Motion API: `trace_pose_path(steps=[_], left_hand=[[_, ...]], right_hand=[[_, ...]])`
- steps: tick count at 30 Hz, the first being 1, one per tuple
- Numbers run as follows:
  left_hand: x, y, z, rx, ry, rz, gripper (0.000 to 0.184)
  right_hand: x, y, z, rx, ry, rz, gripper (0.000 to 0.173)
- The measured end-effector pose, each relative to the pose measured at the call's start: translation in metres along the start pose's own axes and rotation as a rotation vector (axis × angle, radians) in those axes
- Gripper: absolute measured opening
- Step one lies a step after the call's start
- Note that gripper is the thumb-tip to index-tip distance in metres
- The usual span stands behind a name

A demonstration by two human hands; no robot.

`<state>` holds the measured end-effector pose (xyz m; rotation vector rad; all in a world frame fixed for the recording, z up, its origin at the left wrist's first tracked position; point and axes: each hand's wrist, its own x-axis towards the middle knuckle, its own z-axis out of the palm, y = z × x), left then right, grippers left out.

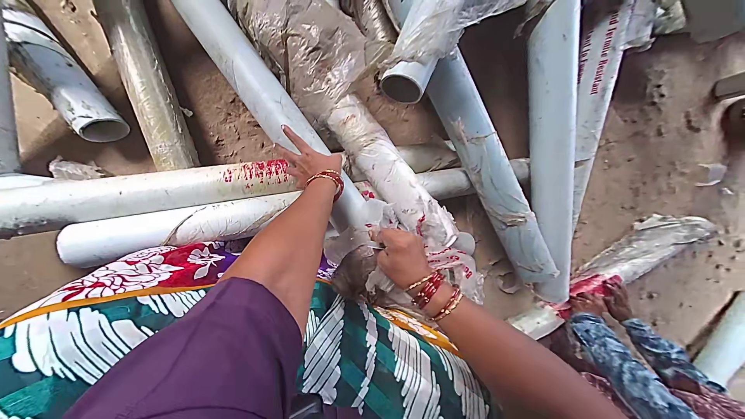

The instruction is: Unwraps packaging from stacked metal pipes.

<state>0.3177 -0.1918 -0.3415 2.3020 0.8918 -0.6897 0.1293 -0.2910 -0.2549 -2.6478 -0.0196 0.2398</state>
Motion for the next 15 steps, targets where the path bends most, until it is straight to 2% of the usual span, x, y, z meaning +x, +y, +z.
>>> trace_pose_path(steps=[2, 5, 9, 12, 15], left_hand=[[0.0, -0.003, -0.001, -0.024, -0.01, 0.004, 0.128], [0.0, -0.007, -0.002, -0.036, -0.01, 0.003, 0.128], [0.004, -0.01, -0.005, -0.072, -0.024, 0.026, 0.13], [0.009, -0.014, -0.008, -0.134, -0.037, 0.06, 0.132], [0.01, -0.022, -0.008, -0.195, -0.033, 0.098, 0.132]], right_hand=[[-0.023, 0.004, -0.007, 0.058, 0.046, 0.015, 0.02], [-0.062, 0.005, -0.024, 0.12, 0.067, 0.101, 0.039], [-0.105, -0.002, -0.068, 0.148, 0.136, 0.109, 0.045], [-0.152, -0.004, -0.131, 0.066, 0.155, 0.121, 0.045], [-0.198, -0.006, -0.203, 0.002, 0.103, 0.327, 0.047]])
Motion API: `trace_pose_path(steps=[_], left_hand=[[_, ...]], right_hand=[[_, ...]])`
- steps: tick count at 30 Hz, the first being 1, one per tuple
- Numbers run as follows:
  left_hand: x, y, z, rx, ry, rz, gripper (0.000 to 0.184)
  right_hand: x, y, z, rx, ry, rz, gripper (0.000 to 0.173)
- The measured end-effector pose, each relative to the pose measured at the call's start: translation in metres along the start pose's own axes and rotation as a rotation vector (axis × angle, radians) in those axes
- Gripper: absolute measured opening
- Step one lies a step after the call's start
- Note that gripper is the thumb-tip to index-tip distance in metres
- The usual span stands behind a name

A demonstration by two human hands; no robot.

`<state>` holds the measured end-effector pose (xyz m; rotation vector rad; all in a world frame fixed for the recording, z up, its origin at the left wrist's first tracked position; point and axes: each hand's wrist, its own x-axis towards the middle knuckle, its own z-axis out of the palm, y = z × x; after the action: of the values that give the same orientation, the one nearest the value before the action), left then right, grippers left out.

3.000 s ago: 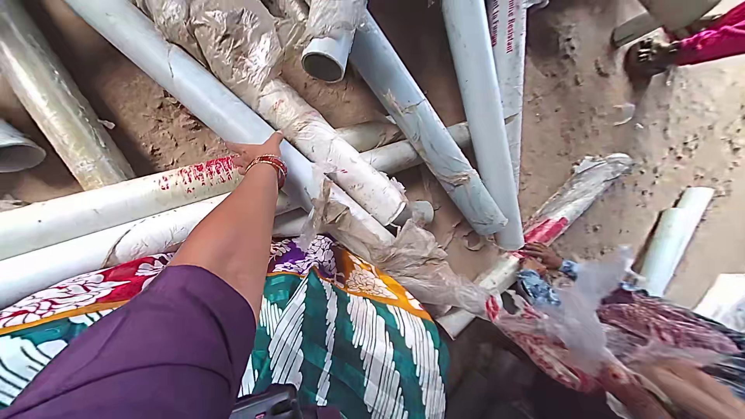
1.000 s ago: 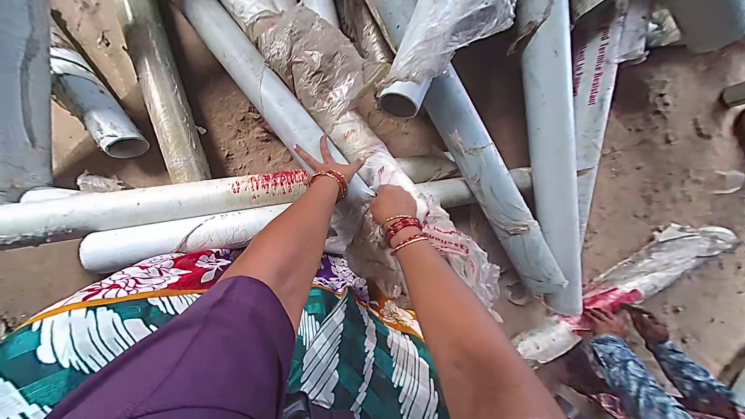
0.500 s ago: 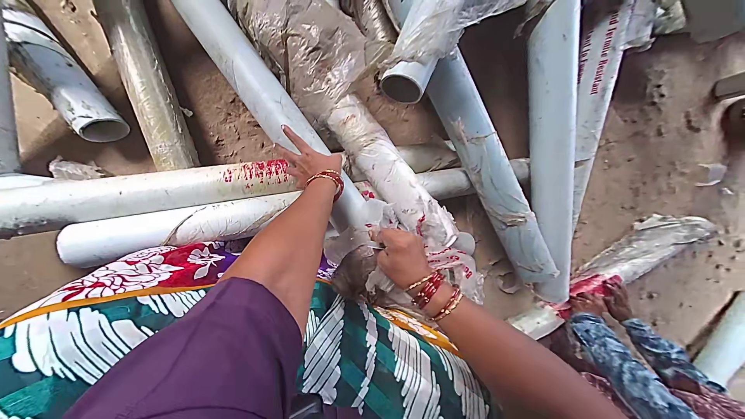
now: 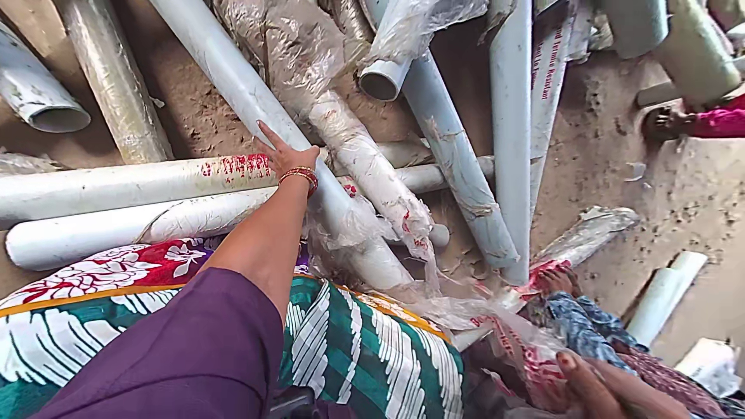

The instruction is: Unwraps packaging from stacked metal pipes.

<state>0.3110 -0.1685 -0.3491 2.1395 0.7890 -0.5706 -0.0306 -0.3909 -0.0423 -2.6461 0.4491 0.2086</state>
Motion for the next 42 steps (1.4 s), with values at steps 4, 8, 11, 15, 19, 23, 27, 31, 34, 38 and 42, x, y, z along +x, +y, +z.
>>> trace_pose_path(steps=[4, 8, 11, 15, 19, 23, 27, 31, 34, 38, 42], left_hand=[[-0.011, 0.003, 0.0, 0.018, -0.006, 0.023, 0.122], [-0.025, 0.0, -0.004, 0.0, -0.031, 0.023, 0.094], [-0.023, -0.007, -0.012, -0.081, -0.082, 0.057, 0.095], [-0.015, -0.014, -0.022, -0.068, -0.103, 0.116, 0.097], [-0.029, 0.004, -0.012, 0.023, -0.086, -0.02, 0.096], [-0.04, 0.027, -0.001, 0.093, -0.082, -0.177, 0.13], [-0.031, 0.018, 0.017, 0.148, 0.02, -0.241, 0.139], [-0.02, 0.036, 0.022, 0.296, 0.007, -0.242, 0.127], [-0.018, 0.05, 0.034, 0.376, 0.036, -0.249, 0.121], [-0.013, 0.07, 0.036, 0.424, 0.065, -0.253, 0.117], [-0.018, 0.077, 0.028, 0.432, 0.073, -0.265, 0.111]], right_hand=[[0.022, 0.01, 0.008, -0.047, 0.029, 0.011, 0.043], [0.133, -0.017, 0.107, 0.128, -0.143, -0.076, 0.026], [0.206, -0.057, 0.175, 0.189, -0.454, 0.316, 0.032], [0.254, -0.087, 0.222, 0.015, -0.743, 0.468, 0.066], [0.245, -0.098, 0.212, -0.291, -0.768, 0.306, 0.041], [0.214, -0.115, 0.201, -0.315, -0.802, 0.212, 0.026], [0.186, -0.119, 0.207, -0.389, -0.961, 0.228, 0.029], [0.167, -0.089, 0.18, -0.317, -0.871, 0.268, 0.032], [0.139, -0.069, 0.159, -0.185, -0.728, 0.303, 0.035], [0.1, -0.059, 0.143, -0.069, -0.362, 0.19, 0.038], [0.072, -0.072, 0.137, -0.011, -0.157, 0.185, 0.034]])
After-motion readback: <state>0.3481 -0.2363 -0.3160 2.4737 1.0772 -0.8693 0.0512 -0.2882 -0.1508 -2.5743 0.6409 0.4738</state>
